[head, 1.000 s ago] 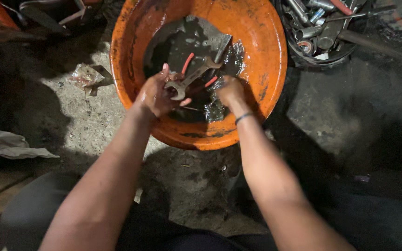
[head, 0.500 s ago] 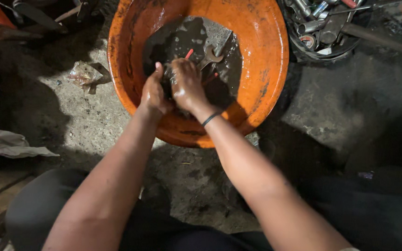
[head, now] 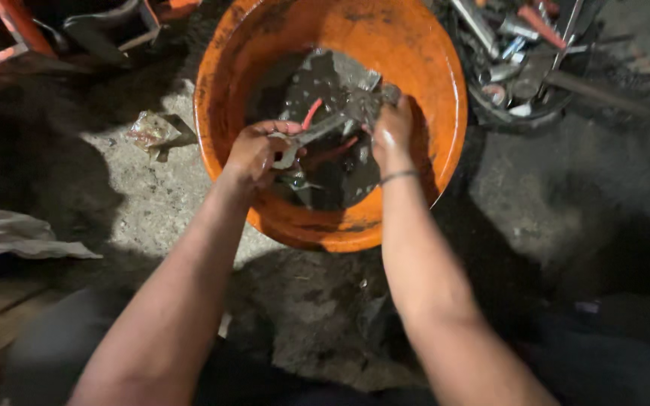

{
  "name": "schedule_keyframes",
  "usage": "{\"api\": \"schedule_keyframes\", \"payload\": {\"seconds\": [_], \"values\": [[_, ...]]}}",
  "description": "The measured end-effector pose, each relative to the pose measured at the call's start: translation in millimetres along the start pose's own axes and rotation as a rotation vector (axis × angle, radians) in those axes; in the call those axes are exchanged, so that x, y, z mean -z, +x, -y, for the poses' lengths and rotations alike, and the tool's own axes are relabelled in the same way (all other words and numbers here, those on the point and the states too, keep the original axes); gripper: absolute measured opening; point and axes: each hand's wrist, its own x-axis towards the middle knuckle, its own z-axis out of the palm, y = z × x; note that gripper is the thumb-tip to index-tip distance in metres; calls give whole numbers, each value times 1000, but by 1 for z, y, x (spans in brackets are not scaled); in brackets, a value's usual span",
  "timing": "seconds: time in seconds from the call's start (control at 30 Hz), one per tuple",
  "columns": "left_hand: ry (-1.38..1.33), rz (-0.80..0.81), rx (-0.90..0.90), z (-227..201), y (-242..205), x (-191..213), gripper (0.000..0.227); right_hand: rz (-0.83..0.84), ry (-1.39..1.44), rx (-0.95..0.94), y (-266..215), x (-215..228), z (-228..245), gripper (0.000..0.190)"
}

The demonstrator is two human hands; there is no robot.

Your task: The person washes various metal tools, including wrenches, pliers, and screwdrivers, in an orange plastic basin filled with water. They scrub the tools by hand, rinsing them in the water and handling them one by one to remove dirt and grime.

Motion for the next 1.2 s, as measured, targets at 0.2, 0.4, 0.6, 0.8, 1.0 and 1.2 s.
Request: {"api": "schedule_keyframes", "payload": {"seconds": [0.2, 0.4, 0.6, 0.8, 1.0, 1.2], "values": [[247, 187, 47, 4, -5, -9, 49, 257, -141, -93, -22, 24, 36, 20], [1070, 154, -109, 11, -23, -34, 67, 224, 1, -142, -35, 25, 46, 20], [1552, 82, -208, 7, -34, -57, 56, 414, -40, -41, -43, 6, 88, 28], [1390, -68, -404, 4, -40, -71, 32, 406, -64, -63, -73, -24, 100, 28], [1427, -120, -255, -17, -31, -73, 41, 329, 261, -124, -79, -26, 69, 33], [1436, -116, -455, -5, -27, -76, 35, 65, -511, 468, -79, -23, 44, 36]]}}
